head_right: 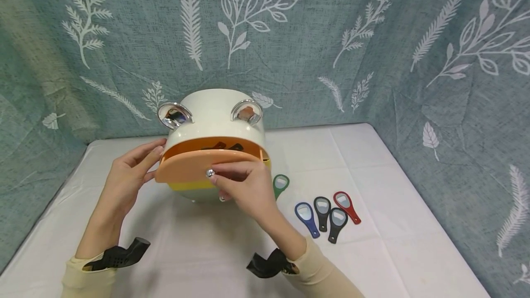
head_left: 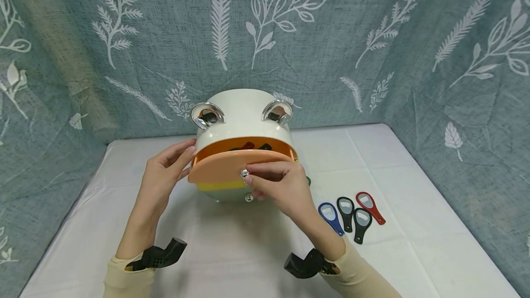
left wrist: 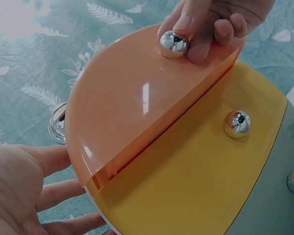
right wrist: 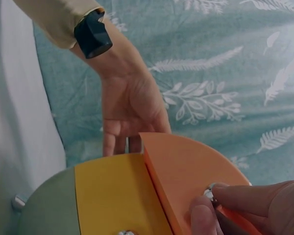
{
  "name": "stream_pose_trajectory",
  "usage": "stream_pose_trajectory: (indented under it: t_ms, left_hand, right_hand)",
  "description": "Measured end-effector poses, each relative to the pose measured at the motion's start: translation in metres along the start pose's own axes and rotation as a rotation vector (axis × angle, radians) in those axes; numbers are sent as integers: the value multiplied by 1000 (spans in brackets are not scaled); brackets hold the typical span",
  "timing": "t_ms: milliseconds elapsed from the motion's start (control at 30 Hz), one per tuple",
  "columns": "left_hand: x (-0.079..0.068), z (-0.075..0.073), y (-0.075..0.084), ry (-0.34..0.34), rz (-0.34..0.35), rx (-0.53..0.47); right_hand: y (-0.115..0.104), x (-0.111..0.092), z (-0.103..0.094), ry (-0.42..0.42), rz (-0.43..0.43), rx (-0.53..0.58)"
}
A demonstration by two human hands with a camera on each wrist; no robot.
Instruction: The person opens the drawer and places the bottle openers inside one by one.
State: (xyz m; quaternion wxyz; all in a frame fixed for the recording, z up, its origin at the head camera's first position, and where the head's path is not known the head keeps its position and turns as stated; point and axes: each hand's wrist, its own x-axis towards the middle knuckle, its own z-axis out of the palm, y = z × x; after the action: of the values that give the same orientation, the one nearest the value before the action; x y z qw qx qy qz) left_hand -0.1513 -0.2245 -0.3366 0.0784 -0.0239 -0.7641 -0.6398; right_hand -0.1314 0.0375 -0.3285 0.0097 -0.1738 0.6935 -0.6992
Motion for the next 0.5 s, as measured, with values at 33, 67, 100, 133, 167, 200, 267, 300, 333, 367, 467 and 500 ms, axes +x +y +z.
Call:
stream_pose_trajectory:
  t_ms: [33,67,100,133,167,200,267,300,333,367,467,500]
  left_hand:
    - [0,0,0,1,-1,0]
    - [0,0,0,1,-2,1]
    - [0,0,0,2,-4,1]
    - [0,1,0,3,-7,2]
    - [0,1,0,3,-8,3]
    - [0,1,0,2,-9,2]
    - [-1,0,0,-3,-9,-5]
    - [-1,0,0,-6,-9,-10]
    - [-1,0,0,-9,-7,-15]
    - [-1,0,0,-12,-6,-20]
    - [-1,-1,0,-16,0,-30]
    - [-1,-1,0,-16,3,-33]
  right_hand:
    - [1,1,0,0,-8,1]
    - [1,2,0,1,-13,7]
    - [2,3,0,1,-19,12]
    - [2,4,0,2,-23,15]
    - [2,6,0,2,-28,19]
    - [2,7,0,4,-32,19]
    - [2,9,0,8,-43,12]
    - [2,10,0,11,-45,7]
    - [2,11,0,13,-49,0]
    - [3,12,0,15,-54,-7]
    - [4,15,0,22,-69,-27]
    - [4,16,0,24,-74,-32]
